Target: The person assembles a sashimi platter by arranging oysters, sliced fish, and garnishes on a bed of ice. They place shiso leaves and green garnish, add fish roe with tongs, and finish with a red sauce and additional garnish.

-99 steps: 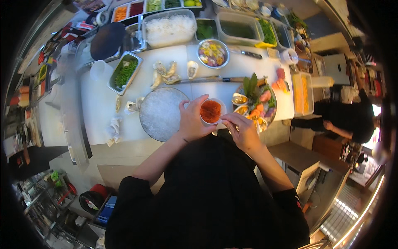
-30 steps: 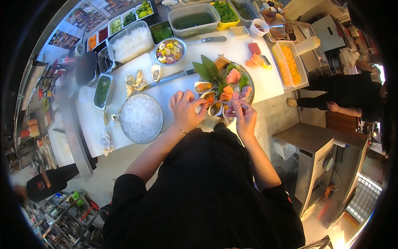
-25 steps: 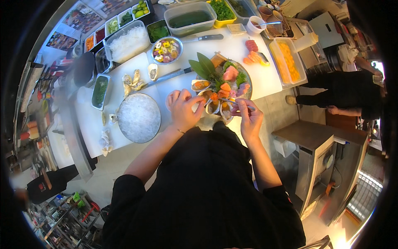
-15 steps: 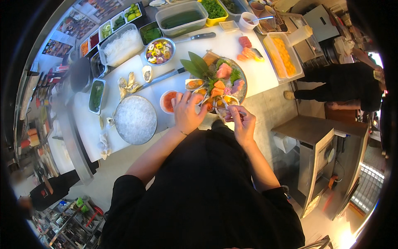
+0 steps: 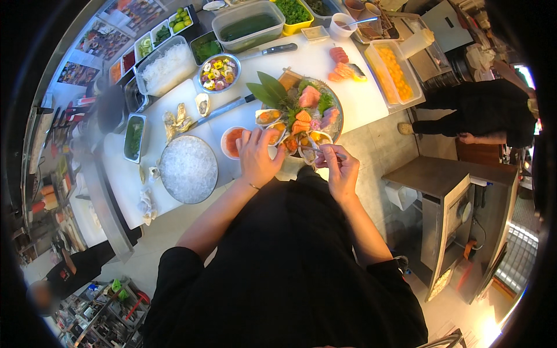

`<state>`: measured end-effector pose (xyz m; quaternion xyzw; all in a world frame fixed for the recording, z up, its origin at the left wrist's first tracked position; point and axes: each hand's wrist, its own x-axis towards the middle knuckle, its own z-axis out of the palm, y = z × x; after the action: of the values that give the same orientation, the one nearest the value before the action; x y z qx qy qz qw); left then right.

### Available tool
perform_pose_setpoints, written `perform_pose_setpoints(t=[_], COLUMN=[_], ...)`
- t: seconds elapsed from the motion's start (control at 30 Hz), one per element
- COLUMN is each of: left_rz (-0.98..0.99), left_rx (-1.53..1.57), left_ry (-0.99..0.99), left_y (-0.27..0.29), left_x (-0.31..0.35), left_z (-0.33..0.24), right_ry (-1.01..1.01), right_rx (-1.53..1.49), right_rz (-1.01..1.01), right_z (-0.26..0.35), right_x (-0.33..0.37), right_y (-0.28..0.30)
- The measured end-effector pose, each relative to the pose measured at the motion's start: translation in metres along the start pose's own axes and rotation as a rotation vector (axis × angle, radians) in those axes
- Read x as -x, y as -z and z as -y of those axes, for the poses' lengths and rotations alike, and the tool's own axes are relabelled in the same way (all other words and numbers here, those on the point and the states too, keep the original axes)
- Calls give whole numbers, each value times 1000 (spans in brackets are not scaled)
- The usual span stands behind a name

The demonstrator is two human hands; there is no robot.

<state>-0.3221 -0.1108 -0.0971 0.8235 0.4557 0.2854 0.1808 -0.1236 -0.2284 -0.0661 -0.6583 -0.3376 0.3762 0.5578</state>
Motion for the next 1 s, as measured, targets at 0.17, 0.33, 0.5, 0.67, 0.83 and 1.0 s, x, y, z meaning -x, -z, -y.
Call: perform_pose_setpoints(t=[0.17, 0.33, 0.5, 0.67, 0.83, 1.0], left_rz=[-4, 2, 22, 34, -7, -63], left_rx=[0, -1, -8, -5, 81, 141], left_ry=[-13, -32, -14, -5, 10, -89], left_y=[1, 2, 2, 1, 13, 13], left_x=[1, -1, -2, -1, -5, -11], left_z=[0, -1, 0, 0, 0, -18], right_ry=[-36, -28, -9, -52, -50, 0], right_rx=[-15, -64, -76, -59, -125, -59], right_rz=[13, 21, 9, 28, -41, -88], right_z=[-4, -4, -4, -7, 3, 17], right_x=[-2, -5, -4, -3, -8, -6], right_y=[1, -1, 2, 1, 14, 48])
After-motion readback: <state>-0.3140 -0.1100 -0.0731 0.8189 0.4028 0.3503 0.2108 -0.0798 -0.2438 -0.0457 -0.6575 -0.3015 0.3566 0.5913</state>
